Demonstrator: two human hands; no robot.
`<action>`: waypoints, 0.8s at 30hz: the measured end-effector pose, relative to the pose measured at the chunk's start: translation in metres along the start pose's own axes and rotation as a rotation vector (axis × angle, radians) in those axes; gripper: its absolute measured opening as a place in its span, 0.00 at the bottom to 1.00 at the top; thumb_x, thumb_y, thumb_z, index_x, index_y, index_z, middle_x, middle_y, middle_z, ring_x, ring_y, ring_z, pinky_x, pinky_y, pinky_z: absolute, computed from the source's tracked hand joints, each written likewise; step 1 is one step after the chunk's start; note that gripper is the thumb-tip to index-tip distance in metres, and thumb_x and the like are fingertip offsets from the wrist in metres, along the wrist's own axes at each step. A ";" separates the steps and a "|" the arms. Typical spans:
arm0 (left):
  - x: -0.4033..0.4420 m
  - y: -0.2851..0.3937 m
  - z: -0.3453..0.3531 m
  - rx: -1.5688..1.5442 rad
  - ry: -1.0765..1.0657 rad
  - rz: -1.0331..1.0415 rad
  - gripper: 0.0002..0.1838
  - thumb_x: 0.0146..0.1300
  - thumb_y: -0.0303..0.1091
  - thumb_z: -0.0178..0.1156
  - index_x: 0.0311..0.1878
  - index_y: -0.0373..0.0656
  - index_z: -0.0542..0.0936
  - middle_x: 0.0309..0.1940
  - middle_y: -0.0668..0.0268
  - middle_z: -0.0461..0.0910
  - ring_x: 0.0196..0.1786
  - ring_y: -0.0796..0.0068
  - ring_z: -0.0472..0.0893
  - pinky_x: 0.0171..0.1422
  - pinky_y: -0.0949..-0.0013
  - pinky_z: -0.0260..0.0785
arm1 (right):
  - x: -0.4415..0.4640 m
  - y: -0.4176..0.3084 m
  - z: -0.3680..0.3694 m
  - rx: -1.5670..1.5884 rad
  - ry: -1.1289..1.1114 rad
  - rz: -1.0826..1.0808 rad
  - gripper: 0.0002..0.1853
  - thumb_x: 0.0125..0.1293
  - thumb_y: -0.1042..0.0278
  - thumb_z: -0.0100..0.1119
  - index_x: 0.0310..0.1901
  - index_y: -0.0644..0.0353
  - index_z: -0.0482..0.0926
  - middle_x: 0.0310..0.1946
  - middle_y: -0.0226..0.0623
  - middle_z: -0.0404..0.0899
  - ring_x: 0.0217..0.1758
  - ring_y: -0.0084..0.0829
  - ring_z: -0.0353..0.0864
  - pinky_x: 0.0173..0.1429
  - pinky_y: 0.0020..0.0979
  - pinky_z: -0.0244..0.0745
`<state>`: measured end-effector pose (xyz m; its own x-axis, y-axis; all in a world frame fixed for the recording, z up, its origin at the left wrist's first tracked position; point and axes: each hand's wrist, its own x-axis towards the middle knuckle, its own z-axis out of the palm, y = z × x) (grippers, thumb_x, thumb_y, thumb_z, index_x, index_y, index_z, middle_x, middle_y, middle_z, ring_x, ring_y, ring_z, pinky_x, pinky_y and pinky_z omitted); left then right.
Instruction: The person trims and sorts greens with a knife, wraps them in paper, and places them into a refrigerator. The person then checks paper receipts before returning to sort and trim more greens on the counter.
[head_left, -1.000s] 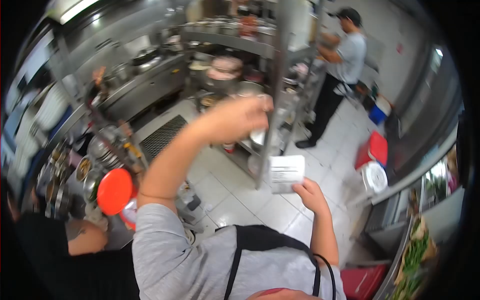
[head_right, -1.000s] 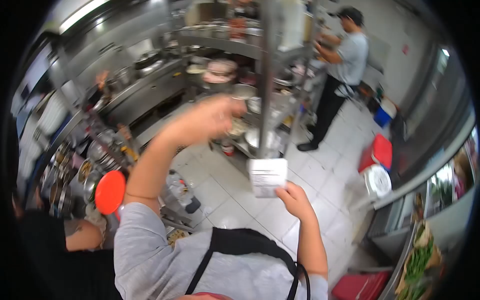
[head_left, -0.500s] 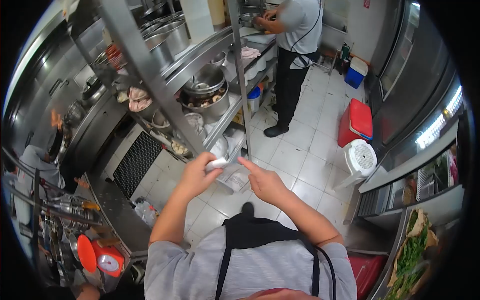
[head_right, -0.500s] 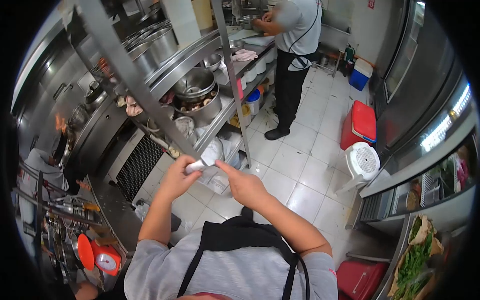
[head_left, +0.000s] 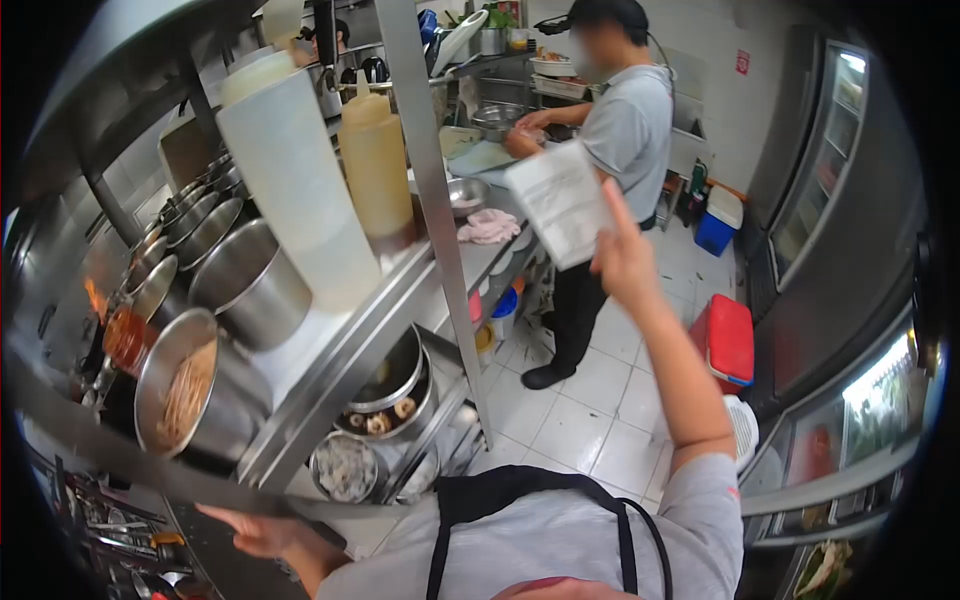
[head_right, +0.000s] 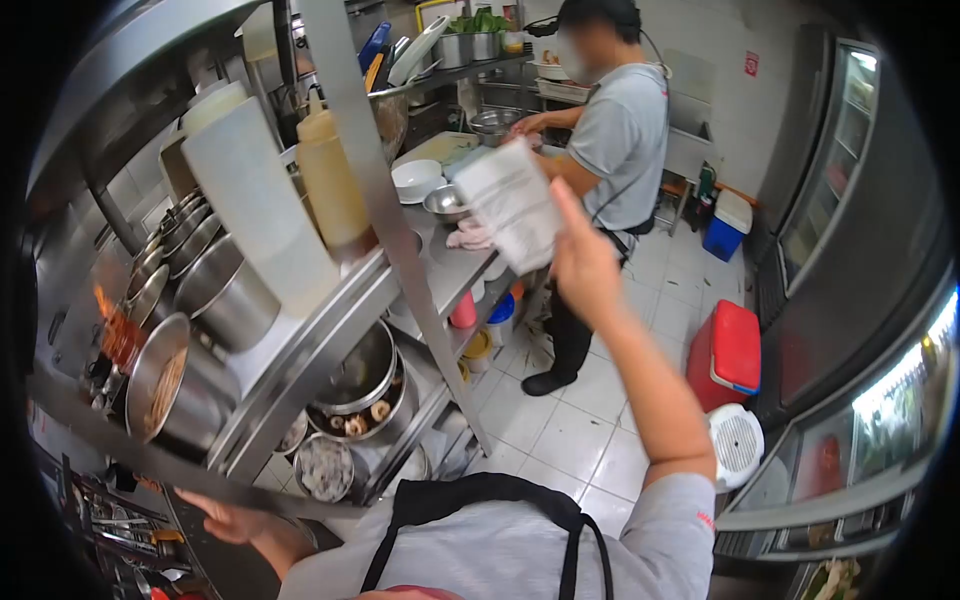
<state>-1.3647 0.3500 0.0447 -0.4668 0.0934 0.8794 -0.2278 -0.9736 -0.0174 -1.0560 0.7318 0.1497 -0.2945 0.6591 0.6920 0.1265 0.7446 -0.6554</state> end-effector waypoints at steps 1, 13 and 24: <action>-0.001 0.005 0.001 0.056 -0.029 -0.037 0.37 0.61 0.35 0.50 0.68 0.39 0.40 0.67 0.53 0.47 0.67 0.60 0.54 0.70 0.57 0.44 | 0.034 0.013 -0.001 -0.007 0.054 -0.053 0.30 0.59 0.81 0.40 0.64 0.50 0.59 0.23 0.36 0.73 0.17 0.21 0.64 0.26 0.25 0.68; -0.024 0.003 0.021 2.361 0.633 0.743 0.22 0.66 0.32 0.38 0.61 0.34 0.56 0.52 0.59 0.64 0.52 0.70 0.67 0.57 0.70 0.59 | 0.462 0.124 0.166 0.675 0.035 -0.401 0.34 0.54 0.79 0.45 0.66 0.47 0.56 0.23 0.30 0.73 0.17 0.17 0.67 0.23 0.20 0.65; -0.069 0.012 0.010 2.117 1.125 0.673 0.18 0.67 0.39 0.40 0.53 0.36 0.64 0.48 0.59 0.67 0.49 0.71 0.70 0.55 0.70 0.62 | 0.573 0.074 0.281 0.849 -0.135 -0.140 0.36 0.53 0.76 0.47 0.66 0.49 0.52 0.24 0.32 0.73 0.16 0.19 0.69 0.18 0.23 0.64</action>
<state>-1.3266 0.3300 -0.0120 -0.3105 -0.8128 0.4929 0.4799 0.3136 0.8194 -1.4817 1.1352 0.4125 -0.3712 0.5094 0.7764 -0.6527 0.4515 -0.6084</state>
